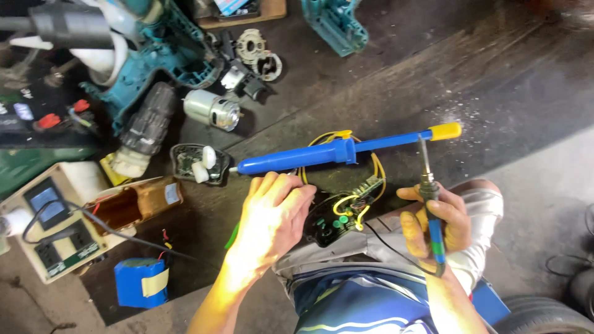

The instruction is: Repairing a circuit board by soldering and desoldering components at a workbench.

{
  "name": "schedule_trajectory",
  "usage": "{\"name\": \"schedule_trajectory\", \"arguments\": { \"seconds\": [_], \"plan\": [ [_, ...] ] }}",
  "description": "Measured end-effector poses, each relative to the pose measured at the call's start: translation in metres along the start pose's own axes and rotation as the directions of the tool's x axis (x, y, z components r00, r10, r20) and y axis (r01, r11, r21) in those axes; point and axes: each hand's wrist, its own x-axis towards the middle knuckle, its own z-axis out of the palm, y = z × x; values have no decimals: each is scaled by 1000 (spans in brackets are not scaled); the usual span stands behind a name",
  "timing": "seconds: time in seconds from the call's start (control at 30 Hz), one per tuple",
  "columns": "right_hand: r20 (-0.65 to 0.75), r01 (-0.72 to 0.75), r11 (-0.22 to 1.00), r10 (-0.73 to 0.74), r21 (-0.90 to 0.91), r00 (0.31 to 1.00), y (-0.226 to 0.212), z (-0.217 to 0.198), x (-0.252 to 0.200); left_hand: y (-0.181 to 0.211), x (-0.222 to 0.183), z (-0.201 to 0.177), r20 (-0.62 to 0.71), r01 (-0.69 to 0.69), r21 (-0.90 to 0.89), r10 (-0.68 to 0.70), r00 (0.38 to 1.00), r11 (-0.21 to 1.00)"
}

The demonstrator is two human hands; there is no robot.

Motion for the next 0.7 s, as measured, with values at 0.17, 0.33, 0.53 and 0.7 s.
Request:
{"name": "schedule_trajectory", "arguments": {
  "seconds": [0.17, 0.33, 0.53, 0.7],
  "plan": [
    [-25, 32, 999, -32, -25, 999, -8, 10, 9, -2, 3, 0, 36, -16, -41, 18, 999, 999],
    [-50, 66, 997, -63, 46, 997, -4, 15, 6, 0, 5, -3, 75, 27, -56, -23, 997, 998],
    [-86, 65, 992, -56, 104, 995, -6, 22, 7, 3, 7, -8, 103, 46, -35, -42, 994, 998],
    [-14, -1, 999, 1, 42, 1000, -12, 12, 9, 1, 6, -13, 111, 82, -43, -77, 991, 996]
  ]
}}
